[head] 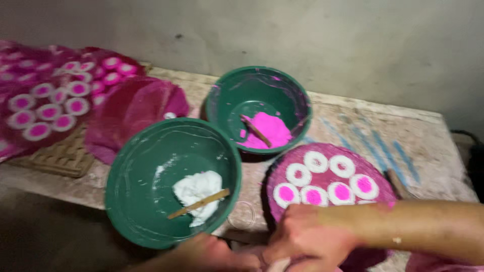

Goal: The person packs white paste into a handheld wooden press mold, clamps it to form a small ring-shaped piece, and ejects the molded piece onto a pink board with other finished pieces. They repeat the molding cycle, occasionally adding pink material to pieces and arranging the finished rings on the board.

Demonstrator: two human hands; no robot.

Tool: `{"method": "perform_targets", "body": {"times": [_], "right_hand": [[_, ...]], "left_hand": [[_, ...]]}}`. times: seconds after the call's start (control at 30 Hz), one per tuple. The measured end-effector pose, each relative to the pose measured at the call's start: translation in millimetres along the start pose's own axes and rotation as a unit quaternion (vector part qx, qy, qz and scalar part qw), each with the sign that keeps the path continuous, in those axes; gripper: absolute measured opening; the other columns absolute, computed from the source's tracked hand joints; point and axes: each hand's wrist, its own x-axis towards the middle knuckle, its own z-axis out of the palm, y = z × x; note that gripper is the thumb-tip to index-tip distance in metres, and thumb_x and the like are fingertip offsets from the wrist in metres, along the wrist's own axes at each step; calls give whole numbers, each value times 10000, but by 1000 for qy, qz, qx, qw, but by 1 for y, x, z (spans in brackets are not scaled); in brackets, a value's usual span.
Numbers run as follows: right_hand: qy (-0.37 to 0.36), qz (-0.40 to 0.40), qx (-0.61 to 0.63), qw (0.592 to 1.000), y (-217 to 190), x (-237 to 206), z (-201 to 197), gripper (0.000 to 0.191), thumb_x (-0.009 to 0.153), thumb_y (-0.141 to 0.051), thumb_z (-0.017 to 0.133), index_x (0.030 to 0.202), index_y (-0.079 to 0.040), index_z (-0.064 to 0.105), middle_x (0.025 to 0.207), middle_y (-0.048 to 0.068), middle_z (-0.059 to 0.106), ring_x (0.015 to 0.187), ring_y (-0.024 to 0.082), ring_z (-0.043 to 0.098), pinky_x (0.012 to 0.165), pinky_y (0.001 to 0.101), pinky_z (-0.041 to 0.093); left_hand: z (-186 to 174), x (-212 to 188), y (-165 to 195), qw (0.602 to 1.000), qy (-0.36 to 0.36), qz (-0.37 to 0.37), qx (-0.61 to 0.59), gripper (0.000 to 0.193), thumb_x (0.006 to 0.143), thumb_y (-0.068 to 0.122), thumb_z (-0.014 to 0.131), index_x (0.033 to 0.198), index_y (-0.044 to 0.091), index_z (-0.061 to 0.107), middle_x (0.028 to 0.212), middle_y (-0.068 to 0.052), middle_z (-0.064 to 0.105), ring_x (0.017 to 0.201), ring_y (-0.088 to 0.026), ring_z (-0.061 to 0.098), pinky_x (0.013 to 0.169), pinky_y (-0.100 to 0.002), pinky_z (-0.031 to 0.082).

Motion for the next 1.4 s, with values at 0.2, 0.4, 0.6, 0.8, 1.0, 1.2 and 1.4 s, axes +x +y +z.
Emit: {"method": "perform_targets", "body": {"times": [0.2, 0.4, 0.6, 0.8, 1.0, 1.2, 1.4], "right_hand": [[-48, 16, 61, 997, 33, 1, 9, 370, 1097, -296, 540, 860, -30, 440, 756, 128, 465, 696, 339, 534, 666, 451, 395], [114, -104, -601, 785, 41, 23, -60, 261, 854, -349, 692, 897, -110, 595, 764, 23, 548, 653, 196, 580, 556, 329, 430], [244, -59, -702, 666, 98, 52, -108, 297, 800, -158, 704, 1093, -190, 663, 1158, 54, 671, 1010, 233, 658, 899, 447, 553], [423, 382, -360, 739, 241, 68, -89, 455, 929, -196, 622, 1343, -56, 495, 1333, 212, 575, 1153, 471, 615, 898, 536, 547], [165, 590, -344, 712, 321, 58, -67, 363, 982, -190, 501, 1311, -47, 555, 1208, 218, 643, 1047, 423, 691, 818, 543, 567], [-94, 583, -370, 717, 333, 38, -99, 232, 930, -203, 562, 1060, -153, 748, 1084, 93, 728, 981, 278, 732, 754, 446, 588], [-148, 518, -442, 717, 344, 19, -82, 211, 914, -195, 569, 940, -182, 778, 952, 109, 760, 866, 281, 755, 648, 423, 595]], "left_hand": [[19, -88, -81, 970, 116, -46, -208, 383, 961, 294, 583, 1291, 100, 582, 1003, -108, 644, 935, -212, 630, 807, -360, 475], [3, -138, -133, 828, 105, 100, -541, 421, 980, 303, 601, 1296, 31, 549, 1114, -80, 637, 1033, -158, 602, 873, -323, 445], [29, -34, -202, 697, 157, 144, -685, 323, 1022, 223, 637, 1156, -69, 605, 959, -80, 646, 850, -120, 608, 701, -258, 453], [-22, 89, -278, 708, 516, 24, -481, 225, 898, 176, 691, 1077, 43, 717, 840, -3, 648, 732, -107, 605, 608, -284, 456], [-57, 174, -299, 757, 587, 73, -278, 176, 988, 160, 625, 1099, 40, 688, 927, -88, 653, 870, -197, 621, 736, -390, 517], [-85, 203, -292, 688, 678, 95, 242, 340, 909, 104, 598, 1231, 48, 689, 1164, -206, 629, 1153, -417, 549, 1028, -525, 446], [-78, 211, -294, 727, 683, 63, 23, 205, 978, 133, 672, 1170, 62, 663, 1184, -190, 658, 1170, -386, 578, 1019, -485, 467]]}}
